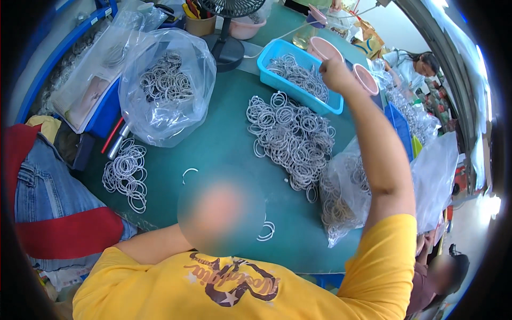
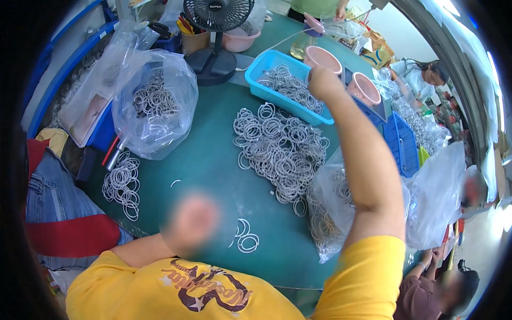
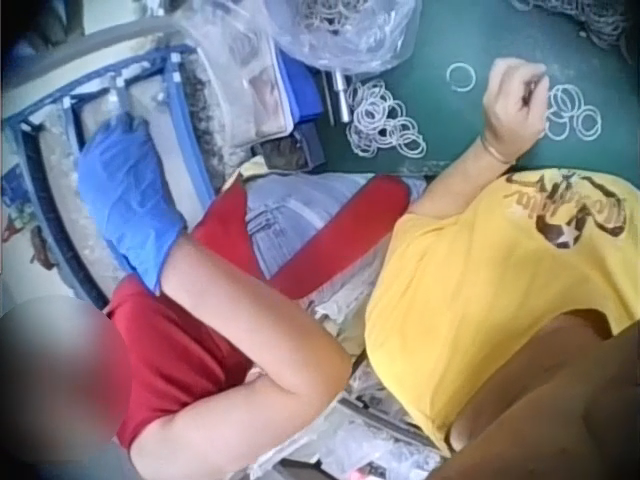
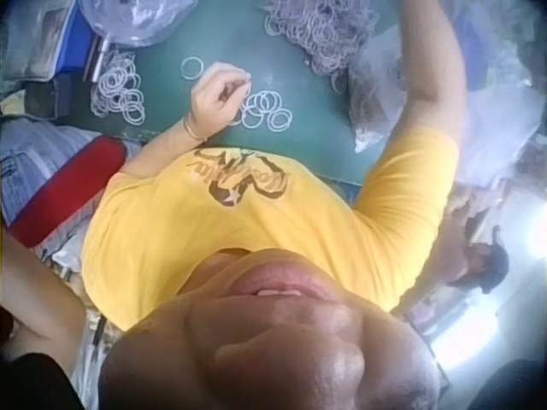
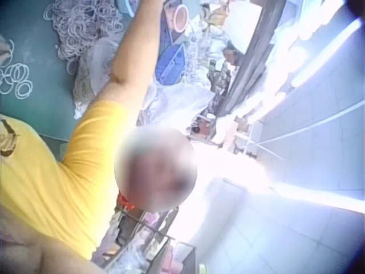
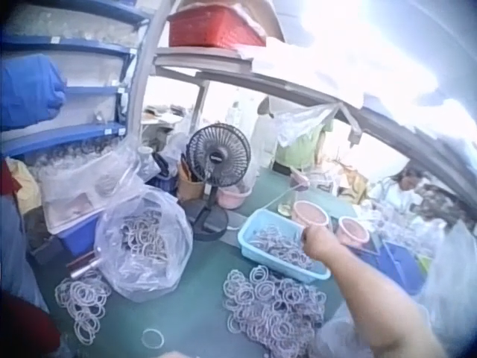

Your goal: The person assembles small metal rings and star-shaped ornaments by hand, picking up several finished star pieces and holding them in their palm before continuing to manipulate the rings.

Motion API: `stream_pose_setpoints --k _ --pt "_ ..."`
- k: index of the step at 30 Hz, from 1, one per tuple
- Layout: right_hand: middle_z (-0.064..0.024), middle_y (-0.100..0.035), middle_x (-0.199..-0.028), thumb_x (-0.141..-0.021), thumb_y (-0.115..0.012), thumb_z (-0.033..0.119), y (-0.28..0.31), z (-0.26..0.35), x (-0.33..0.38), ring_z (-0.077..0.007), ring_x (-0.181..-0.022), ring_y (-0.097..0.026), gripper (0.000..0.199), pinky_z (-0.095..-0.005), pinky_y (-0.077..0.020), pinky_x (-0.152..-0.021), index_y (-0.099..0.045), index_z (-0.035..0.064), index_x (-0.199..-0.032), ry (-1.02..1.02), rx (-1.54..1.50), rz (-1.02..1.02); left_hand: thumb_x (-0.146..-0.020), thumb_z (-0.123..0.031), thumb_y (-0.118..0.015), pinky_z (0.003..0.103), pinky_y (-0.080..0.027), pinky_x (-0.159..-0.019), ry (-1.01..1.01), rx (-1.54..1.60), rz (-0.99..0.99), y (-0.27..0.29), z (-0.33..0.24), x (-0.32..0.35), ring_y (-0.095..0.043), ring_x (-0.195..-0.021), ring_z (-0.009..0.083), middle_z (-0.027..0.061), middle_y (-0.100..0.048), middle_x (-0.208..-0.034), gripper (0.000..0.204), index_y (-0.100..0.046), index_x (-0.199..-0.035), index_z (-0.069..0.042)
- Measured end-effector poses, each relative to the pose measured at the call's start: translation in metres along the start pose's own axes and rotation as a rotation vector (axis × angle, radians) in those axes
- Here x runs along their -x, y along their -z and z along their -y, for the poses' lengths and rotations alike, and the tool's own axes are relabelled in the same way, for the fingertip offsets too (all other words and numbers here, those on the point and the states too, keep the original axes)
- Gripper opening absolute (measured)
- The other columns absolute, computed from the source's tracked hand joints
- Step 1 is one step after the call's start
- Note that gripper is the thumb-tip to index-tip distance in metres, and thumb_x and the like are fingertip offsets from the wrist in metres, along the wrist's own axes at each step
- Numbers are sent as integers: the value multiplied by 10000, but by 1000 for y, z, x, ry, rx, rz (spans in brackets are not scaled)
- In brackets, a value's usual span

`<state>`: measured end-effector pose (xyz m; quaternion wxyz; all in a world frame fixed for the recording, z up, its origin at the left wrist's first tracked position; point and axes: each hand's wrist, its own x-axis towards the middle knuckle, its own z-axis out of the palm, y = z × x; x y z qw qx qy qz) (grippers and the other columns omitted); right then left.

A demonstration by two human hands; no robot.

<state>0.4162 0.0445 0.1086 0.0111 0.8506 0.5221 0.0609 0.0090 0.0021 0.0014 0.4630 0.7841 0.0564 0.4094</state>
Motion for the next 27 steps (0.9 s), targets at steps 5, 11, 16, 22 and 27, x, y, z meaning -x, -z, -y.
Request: stream_pose_setpoints --k 5,11,16,22,27 --pt "-217 -645 -956 -774 -579 144 -75 -16 -30 -350 -934 -615 228 -433 -474 -844 -676 66 -965 -130 -185 -187 -814 -77 -597 256 -399 -574 236 150 306 11 19 19 -491 -682 123 20 -515 -782 94 -545 -890 -57" --pt "-159 -658 -980 -813 -630 314 -97 1 -38 -337 -936 -618 236 -435 -480 -819 -686 126 -945 -419 -306 -188 -839 -88 -568 269 -408 -639 235 223 349 6 24 27 -498 -756 137 33 -521 -857 133 -531 -962 -55" --pt "-171 -657 -905 -787 -659 264 -99 -18 -34 -347 -868 -621 190 -415 -493 -742 -692 88 -852 -339 -373 -319 -860 -97 -543 279 -415 -694 233 254 374 4 25 26 -504 -817 149 44 -526 -920 170 -518 -1022 -53" --pt "-162 -658 -864 -717 -729 298 -81 15 -29 -338 -833 -624 259 -416 -490 -731 -683 59 -808 -224 -356 -144 -884 -109 -514 291 -424 -760 234 267 383 5 27 27 -511 -891 163 57 -532 -995 217 -504 -1093 -51" --pt "-181 -652 -830 -735 -713 265 -83 -16 -34 -335 -813 -629 251 -423 -485 -730 -668 28 -805 -245 -437 -295 -905 -118 -490 301 -431 -814 211 297 395 2 29 29 -516 -952 175 68 -537 -1058 257 -492 -1153 -49"
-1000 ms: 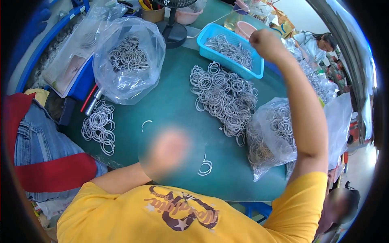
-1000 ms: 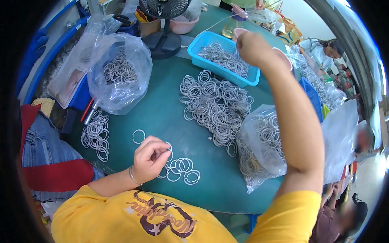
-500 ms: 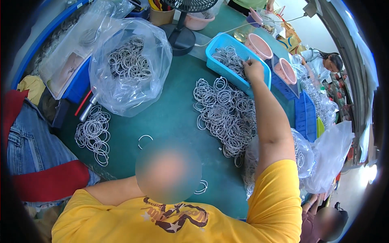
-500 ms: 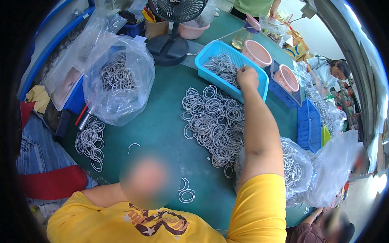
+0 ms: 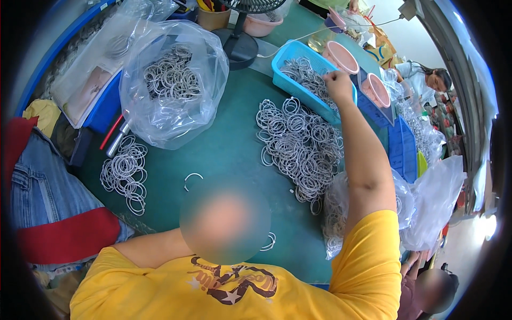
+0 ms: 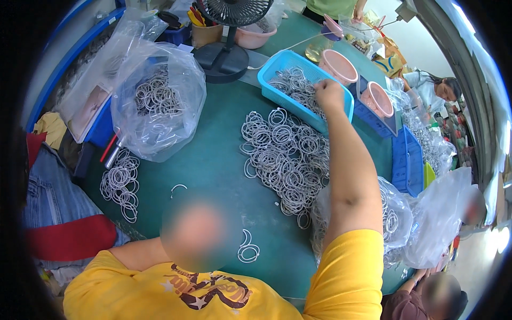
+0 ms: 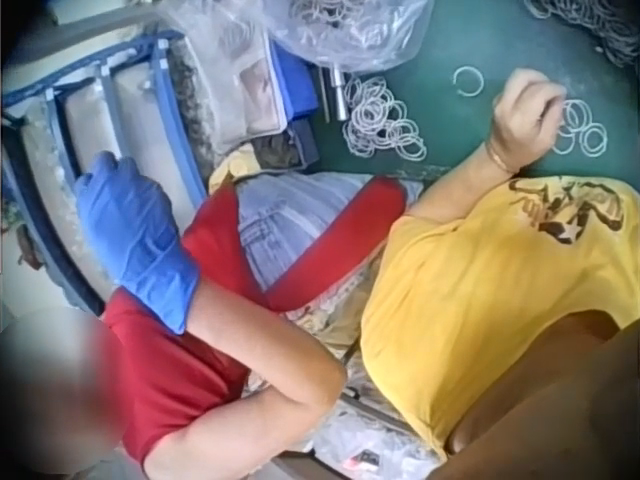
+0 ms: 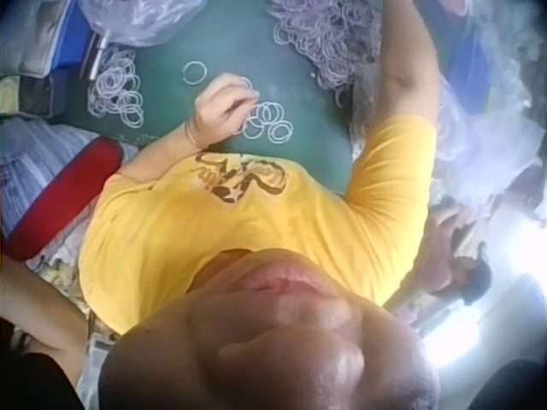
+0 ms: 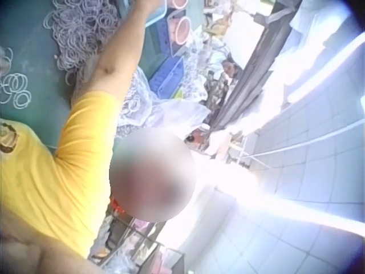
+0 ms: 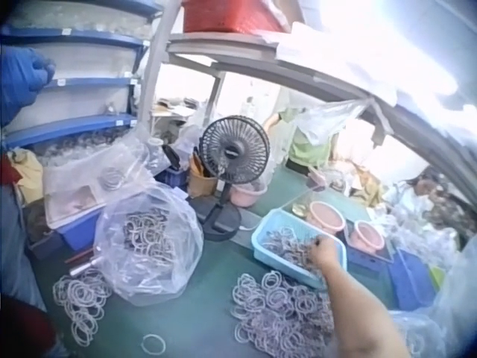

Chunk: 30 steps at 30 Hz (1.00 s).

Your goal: The person assembles small metal rings and star-shaped ornaments by hand, picking up several finished star pieces and holding them in their palm before continuing to manipulate the rings.

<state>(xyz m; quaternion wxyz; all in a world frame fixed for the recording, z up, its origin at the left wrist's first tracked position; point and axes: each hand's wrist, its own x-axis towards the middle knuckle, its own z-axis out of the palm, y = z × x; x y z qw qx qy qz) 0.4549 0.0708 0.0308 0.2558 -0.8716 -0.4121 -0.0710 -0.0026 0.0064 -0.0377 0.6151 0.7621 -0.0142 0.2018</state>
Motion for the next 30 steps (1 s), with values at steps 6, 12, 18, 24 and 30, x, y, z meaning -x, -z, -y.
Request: stream_pose_setpoints --k 6,12,18,24,30 --pt "-41 -610 -686 -846 -644 152 54 29 3 -100 -640 -568 153 -264 -457 -533 -644 3 -811 -173 -523 35 -930 -130 -460 313 -440 -880 -21 34 -5 -5 12 0 -523 -1026 189 81 -542 -1134 307 -477 -1225 -46" --pt "-26 -628 -798 -889 -606 141 122 72 51 -96 -711 -595 110 -223 -484 -578 -634 37 -915 -106 -786 295 -878 -101 -547 319 -468 -808 -106 -117 -131 3 2 -7 -556 -945 199 95 -570 -1048 264 -553 -1134 -38" --pt "-75 -652 -842 -884 -600 107 157 117 142 -135 -743 -630 130 -264 -535 -646 -619 -5 -948 9 -951 478 -807 -75 -629 274 -466 -663 77 -46 -420 3 -25 -17 -548 -742 140 44 -568 -834 127 -585 -923 -52" --pt "-137 -657 -860 -869 -601 46 156 148 251 -196 -757 -662 99 -300 -561 -672 -604 -29 -933 -260 -1161 631 -806 -10 -638 292 -519 -773 124 528 -460 1 -52 -28 -625 -870 174 79 -618 -969 241 -574 -1038 -14" --pt "-165 -657 -909 -863 -594 7 113 139 311 -221 -791 -672 95 -321 -576 -696 -605 -32 -948 -304 -1468 591 -762 26 -677 277 -530 -715 -53 70 -403 6 -69 -23 -648 -842 186 107 -643 -949 173 -631 -926 -6"
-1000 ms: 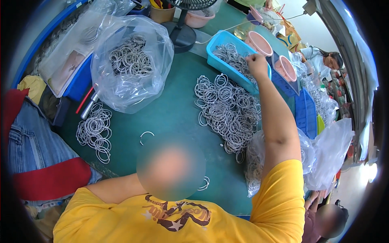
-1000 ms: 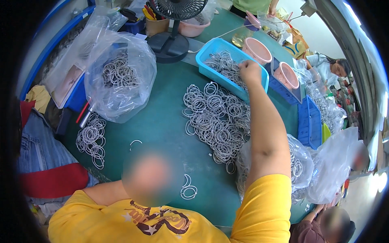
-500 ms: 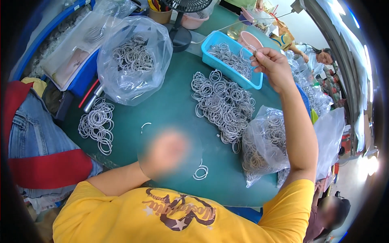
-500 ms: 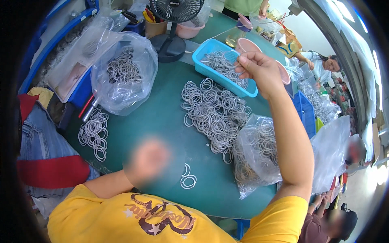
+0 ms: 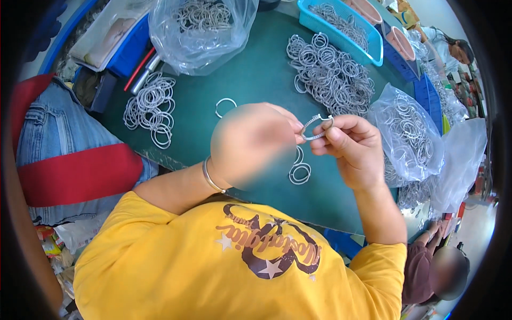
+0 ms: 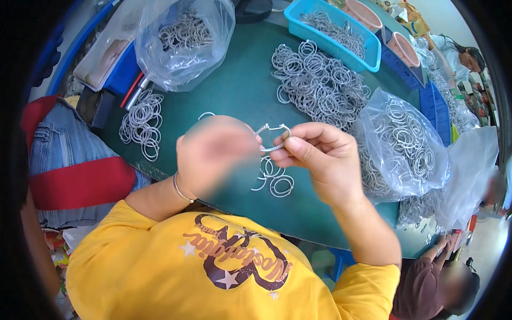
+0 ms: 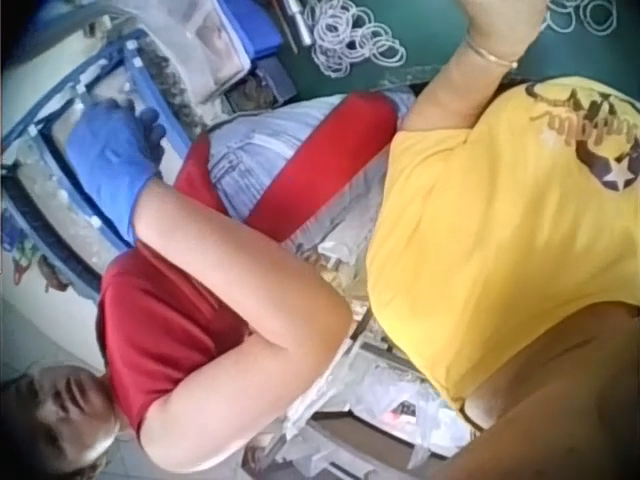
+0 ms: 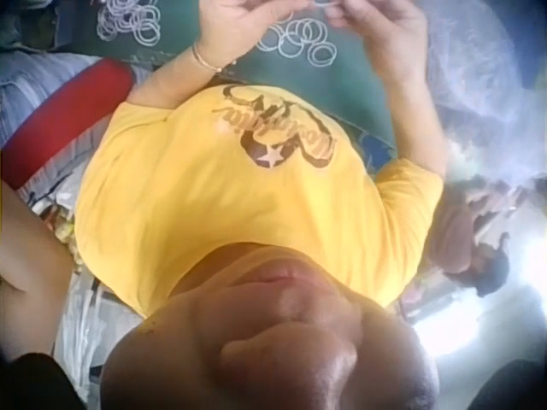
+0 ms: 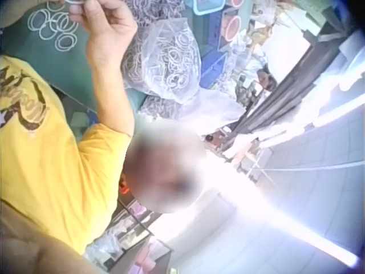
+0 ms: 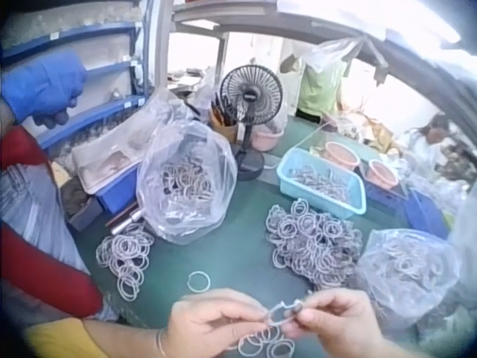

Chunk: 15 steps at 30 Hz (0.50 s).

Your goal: The person assembles small metal rings and star-shaped ornaments by hand, picking up several finished star pieces and holding them in their palm before continuing to manipulate the rings.

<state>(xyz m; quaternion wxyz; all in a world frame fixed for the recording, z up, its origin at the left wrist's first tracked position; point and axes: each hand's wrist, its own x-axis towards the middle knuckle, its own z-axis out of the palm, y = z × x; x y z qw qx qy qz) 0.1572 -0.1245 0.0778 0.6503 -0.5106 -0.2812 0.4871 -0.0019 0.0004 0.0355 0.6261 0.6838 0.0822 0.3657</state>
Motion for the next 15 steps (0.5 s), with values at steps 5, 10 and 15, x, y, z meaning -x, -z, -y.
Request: stream_pose_setpoints --k 5,10,15 --pt "-164 -658 -905 -856 -594 -10 -4 -40 1 -212 -772 -674 91 -306 -577 -689 -612 -39 -941 74 -143 -41 -732 -2 -688 283 -522 -651 -327 -331 22 12 3 1 -648 -769 216 105 -659 -888 158 -654 -886 -14" --pt "-168 -659 -878 -840 -593 -50 -8 -58 -1 -210 -746 -673 86 -304 -578 -673 -612 -57 -924 164 -114 -96 -733 -21 -688 285 -528 -652 -357 -444 2 13 0 1 -652 -762 218 103 -667 -863 132 -658 -862 -25" --pt "-154 -655 -888 -836 -604 -41 -11 -68 1 -196 -743 -665 139 -295 -575 -665 -596 -63 -973 164 -127 -99 -758 -30 -685 266 -533 -649 -278 -449 24 10 -2 2 -660 -748 192 103 -667 -861 157 -657 -910 -1"
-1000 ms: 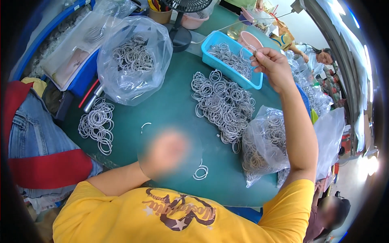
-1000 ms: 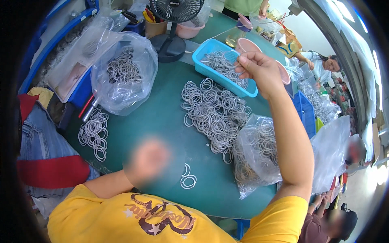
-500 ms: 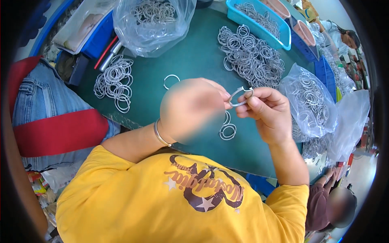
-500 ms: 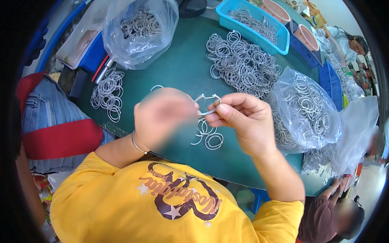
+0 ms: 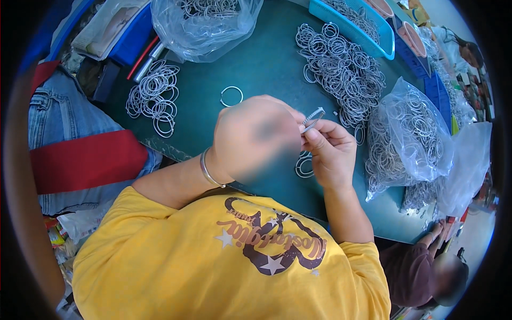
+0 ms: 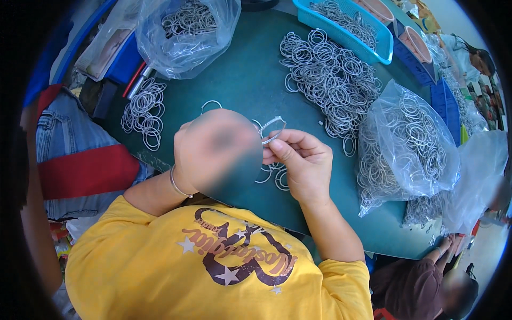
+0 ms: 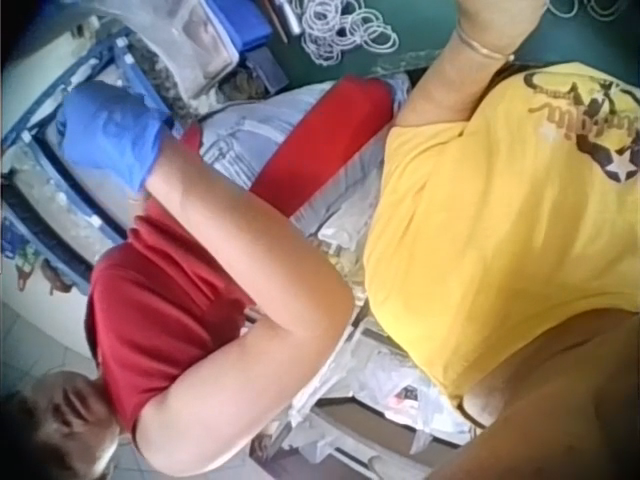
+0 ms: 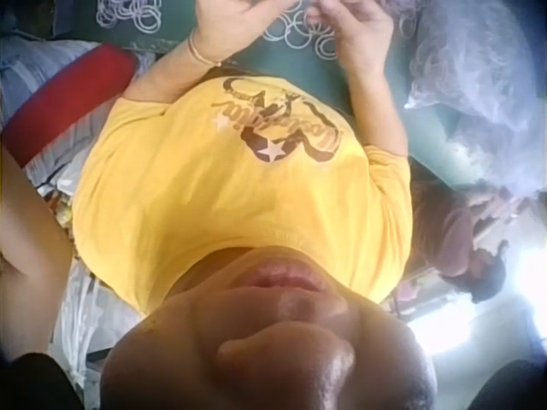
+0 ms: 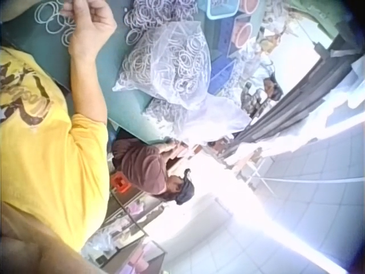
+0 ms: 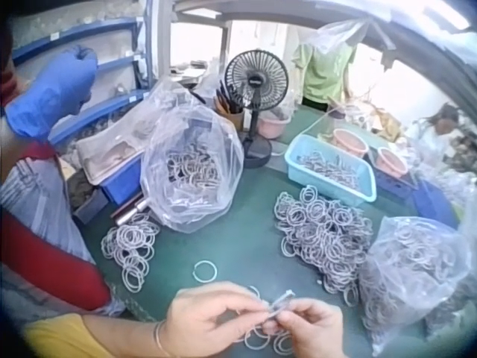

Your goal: The person assembles small metal rings and star-shaped ornaments by hand, picking up several finished star pieces and holding them in their palm before continuing to manipulate the rings.

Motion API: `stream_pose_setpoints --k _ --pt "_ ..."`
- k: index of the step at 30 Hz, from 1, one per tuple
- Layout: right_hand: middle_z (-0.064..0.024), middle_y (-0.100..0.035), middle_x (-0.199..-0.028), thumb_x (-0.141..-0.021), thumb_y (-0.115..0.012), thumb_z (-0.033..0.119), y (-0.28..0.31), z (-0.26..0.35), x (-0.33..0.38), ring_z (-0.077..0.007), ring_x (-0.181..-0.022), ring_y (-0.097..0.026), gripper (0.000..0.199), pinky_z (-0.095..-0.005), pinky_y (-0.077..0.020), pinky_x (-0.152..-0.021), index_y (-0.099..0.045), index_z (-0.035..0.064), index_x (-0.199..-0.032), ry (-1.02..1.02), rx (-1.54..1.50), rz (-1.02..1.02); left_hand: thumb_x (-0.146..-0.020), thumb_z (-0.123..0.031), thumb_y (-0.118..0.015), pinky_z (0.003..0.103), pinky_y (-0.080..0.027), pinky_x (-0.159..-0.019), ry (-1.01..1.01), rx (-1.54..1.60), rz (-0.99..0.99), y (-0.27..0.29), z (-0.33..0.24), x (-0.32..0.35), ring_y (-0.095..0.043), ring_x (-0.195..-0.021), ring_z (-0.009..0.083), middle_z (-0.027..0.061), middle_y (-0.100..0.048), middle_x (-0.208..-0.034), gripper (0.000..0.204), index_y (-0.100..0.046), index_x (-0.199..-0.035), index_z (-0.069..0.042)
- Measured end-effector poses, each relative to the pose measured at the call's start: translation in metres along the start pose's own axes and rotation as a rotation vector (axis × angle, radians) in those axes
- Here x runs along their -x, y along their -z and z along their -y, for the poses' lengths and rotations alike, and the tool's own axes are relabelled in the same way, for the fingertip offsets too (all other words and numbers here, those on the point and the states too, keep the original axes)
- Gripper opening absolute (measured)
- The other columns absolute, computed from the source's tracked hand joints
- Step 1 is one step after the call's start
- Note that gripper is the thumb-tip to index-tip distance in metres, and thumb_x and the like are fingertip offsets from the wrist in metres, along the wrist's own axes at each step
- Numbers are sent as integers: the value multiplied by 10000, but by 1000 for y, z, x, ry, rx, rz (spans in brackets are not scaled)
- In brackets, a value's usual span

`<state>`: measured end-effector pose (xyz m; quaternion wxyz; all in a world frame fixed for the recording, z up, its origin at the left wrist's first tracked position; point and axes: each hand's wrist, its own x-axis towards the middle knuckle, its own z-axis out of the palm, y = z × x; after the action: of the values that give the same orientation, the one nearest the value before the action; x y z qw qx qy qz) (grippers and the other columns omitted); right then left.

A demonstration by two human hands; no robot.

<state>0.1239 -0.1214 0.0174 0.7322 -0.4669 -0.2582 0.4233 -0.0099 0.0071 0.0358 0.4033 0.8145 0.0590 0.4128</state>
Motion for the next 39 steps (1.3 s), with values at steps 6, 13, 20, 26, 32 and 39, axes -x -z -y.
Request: stream_pose_setpoints --k 6,13,20,26,32,39 --pt "-147 -641 -932 -807 -632 -63 -3 -4 0 -179 -779 -652 301 -278 -562 -710 -542 -67 -1094 91 22 -76 -855 -13 -601 246 -537 -721 679 796 -91 -9 2 -2 -640 -768 147 112 -652 -879 246 -601 -1091 56" --pt "-147 -645 -923 -793 -644 -74 -1 -5 2 -173 -774 -648 359 -264 -554 -698 -542 -76 -1137 131 73 -69 -874 -32 -576 251 -541 -726 893 1087 -67 -9 12 3 -648 -778 150 114 -658 -908 262 -579 -1118 64" --pt "-132 -641 -932 -777 -653 -100 0 -4 4 -148 -817 -625 376 -246 -522 -743 -541 -80 -1135 266 109 -35 -888 -54 -562 261 -535 -732 991 1178 62 -11 19 10 -649 -804 158 116 -659 -952 264 -577 -1123 64" --pt "-80 -598 -964 -760 -672 -103 -1 -6 5 -117 -843 -594 371 -218 -492 -731 -552 -46 -1106 367 266 4 -849 -15 -609 244 -512 -748 881 866 -3 -17 11 6 -626 -817 135 102 -653 -940 247 -608 -1090 41" --pt "-88 -583 -963 -731 -713 -61 10 -10 -1 -113 -841 -551 299 -217 -458 -707 -585 -9 -996 445 490 -19 -763 47 -682 230 -487 -717 390 292 -61 -24 16 13 -613 -805 138 82 -649 -889 179 -651 -936 15" --pt "-86 -594 -935 -719 -725 -36 13 -11 -3 -130 -783 -547 262 -217 -444 -679 -615 -12 -955 449 549 -100 -701 46 -703 259 -492 -625 153 53 -87 -26 12 9 -622 -720 197 86 -646 -801 146 -671 -821 -29"
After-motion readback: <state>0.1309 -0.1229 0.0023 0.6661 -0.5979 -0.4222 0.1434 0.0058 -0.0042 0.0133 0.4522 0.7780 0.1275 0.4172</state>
